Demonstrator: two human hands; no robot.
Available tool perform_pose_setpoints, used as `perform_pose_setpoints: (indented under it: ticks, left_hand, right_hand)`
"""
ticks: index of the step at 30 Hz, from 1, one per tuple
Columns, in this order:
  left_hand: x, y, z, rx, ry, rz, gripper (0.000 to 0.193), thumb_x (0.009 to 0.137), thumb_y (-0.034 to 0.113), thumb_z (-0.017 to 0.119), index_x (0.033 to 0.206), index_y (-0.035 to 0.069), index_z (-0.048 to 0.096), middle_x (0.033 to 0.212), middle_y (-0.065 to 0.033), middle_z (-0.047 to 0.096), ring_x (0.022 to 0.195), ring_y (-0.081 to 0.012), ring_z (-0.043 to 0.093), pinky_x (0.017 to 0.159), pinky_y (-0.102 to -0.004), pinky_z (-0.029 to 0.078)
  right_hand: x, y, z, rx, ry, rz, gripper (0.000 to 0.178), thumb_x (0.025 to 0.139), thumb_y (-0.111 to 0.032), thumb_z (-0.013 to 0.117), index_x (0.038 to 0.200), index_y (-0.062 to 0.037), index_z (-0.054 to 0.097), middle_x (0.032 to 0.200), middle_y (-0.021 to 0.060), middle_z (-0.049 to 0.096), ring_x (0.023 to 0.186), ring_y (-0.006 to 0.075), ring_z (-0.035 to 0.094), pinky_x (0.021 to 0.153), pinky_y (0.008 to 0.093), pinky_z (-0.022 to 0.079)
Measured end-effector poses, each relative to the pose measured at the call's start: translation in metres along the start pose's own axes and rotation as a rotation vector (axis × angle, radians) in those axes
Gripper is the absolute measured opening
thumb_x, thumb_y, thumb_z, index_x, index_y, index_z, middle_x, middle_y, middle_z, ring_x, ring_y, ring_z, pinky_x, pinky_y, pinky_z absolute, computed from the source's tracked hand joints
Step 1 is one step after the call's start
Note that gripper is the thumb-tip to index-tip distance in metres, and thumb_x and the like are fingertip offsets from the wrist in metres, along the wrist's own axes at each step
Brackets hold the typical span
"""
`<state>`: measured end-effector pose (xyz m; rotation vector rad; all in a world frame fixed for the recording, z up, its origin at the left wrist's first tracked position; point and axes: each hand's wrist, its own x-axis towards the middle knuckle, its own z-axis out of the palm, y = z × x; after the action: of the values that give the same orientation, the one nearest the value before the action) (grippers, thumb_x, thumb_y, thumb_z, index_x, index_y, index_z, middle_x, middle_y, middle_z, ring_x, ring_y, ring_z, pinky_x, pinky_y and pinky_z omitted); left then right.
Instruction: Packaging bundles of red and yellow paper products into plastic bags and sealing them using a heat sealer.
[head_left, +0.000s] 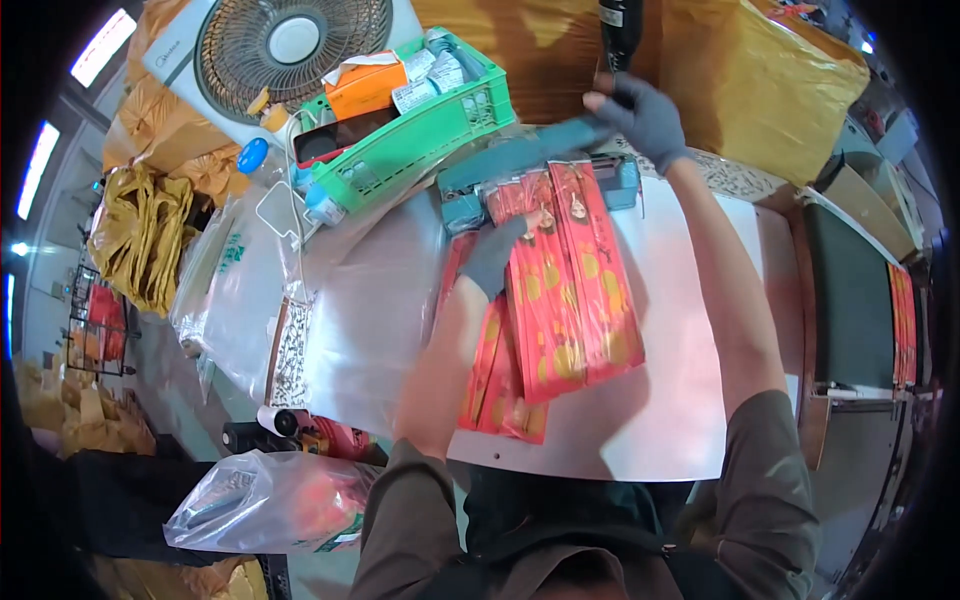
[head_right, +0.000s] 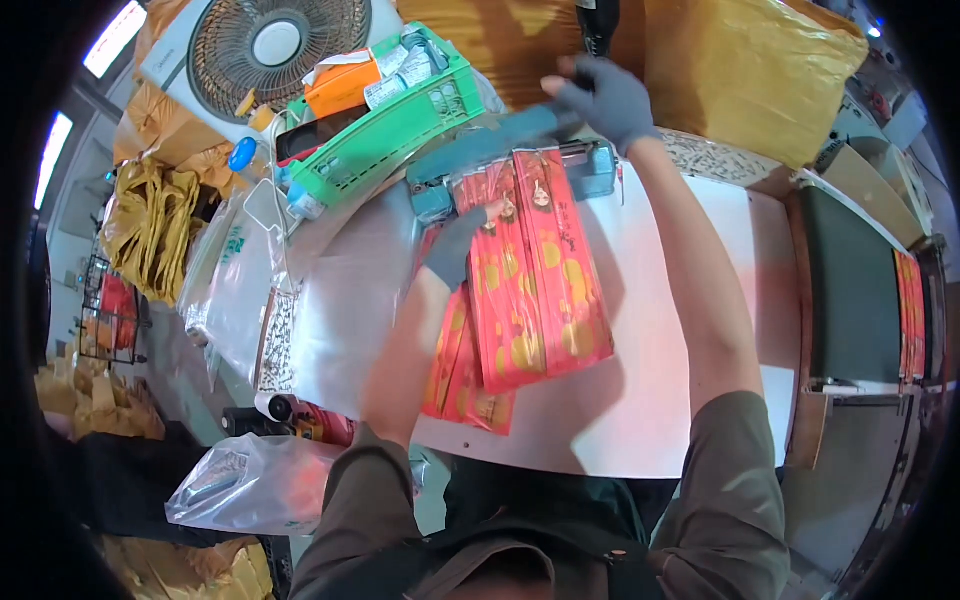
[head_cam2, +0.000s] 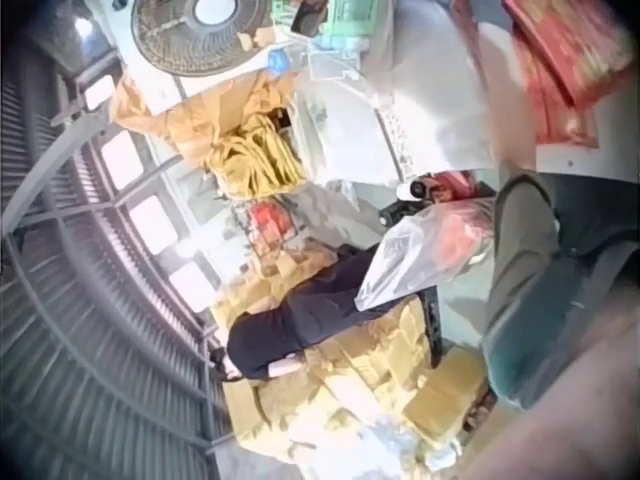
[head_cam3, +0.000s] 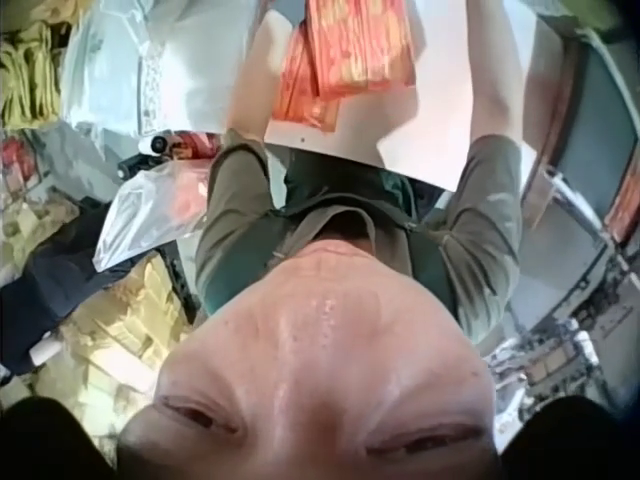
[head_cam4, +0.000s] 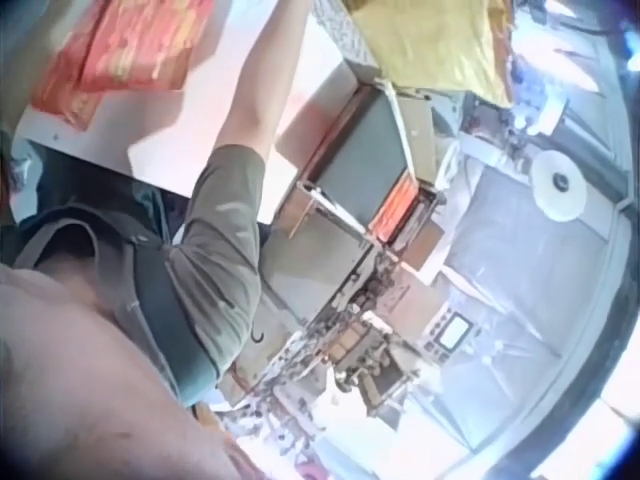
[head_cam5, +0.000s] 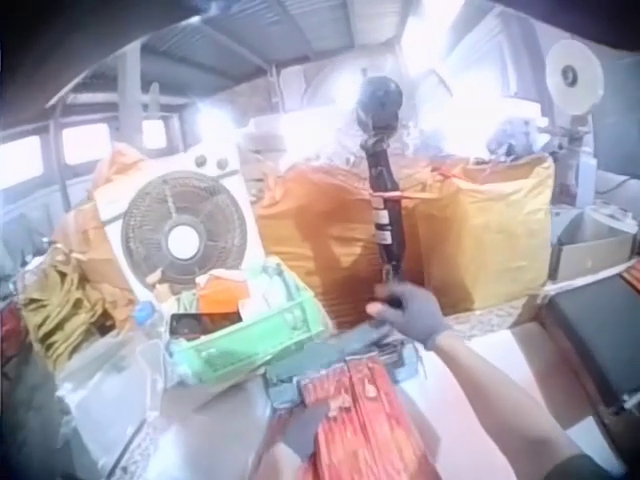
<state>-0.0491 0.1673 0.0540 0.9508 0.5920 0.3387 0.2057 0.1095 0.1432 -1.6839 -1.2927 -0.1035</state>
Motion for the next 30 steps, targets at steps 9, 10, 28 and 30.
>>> perform_pose_setpoints:
  ticks: [9,10,28,30]
  left_hand:
    - [0.007,-0.009,-0.008,-0.068,-0.061,0.133,0.025,0.081,0.02,0.067,0.101,0.006,0.064,0.095,-0.0033,0.066,0.087,-0.0132,0.062,0.075,-0.0267,0.046]
    - [0.014,-0.014,-0.008,-0.068,-0.051,0.154,0.025,0.081,0.02,0.067,0.101,0.006,0.064,0.095,-0.0033,0.066,0.087,-0.0132,0.062,0.075,-0.0267,0.046]
    - [-0.1,-0.013,-0.041,1.219,0.536,0.169,0.067,0.087,0.048,0.051,0.135,0.003,0.038,0.114,-0.0256,0.057,0.105,-0.0386,0.056,0.093,-0.0414,0.041]
    - [-0.121,-0.02,-0.041,1.185,0.548,0.152,0.07,0.087,0.047,0.05,0.137,0.001,0.033,0.121,-0.0275,0.052,0.112,-0.0393,0.051,0.096,-0.0417,0.039]
  right_hand:
    - [-0.024,0.025,0.026,-0.213,-0.034,0.007,0.029,0.083,-0.033,0.062,0.084,-0.0042,0.059,0.077,0.015,0.056,0.07,0.0325,0.056,0.064,0.0373,0.045]
    - [-0.023,0.027,0.024,-0.218,-0.039,0.017,0.029,0.083,-0.033,0.062,0.083,-0.0039,0.058,0.077,0.0152,0.056,0.069,0.0326,0.056,0.064,0.0372,0.044]
    - [-0.226,-0.04,0.078,0.63,-0.315,0.228,0.081,0.082,-0.021,0.069,0.143,-0.0032,0.018,0.119,0.0123,0.053,0.1,0.0177,0.056,0.085,0.0324,0.048]
    - [-0.238,-0.074,0.072,0.818,-0.332,0.453,0.067,0.084,-0.021,0.067,0.136,-0.001,0.03,0.117,0.0113,0.055,0.104,0.0175,0.055,0.091,0.0331,0.045]
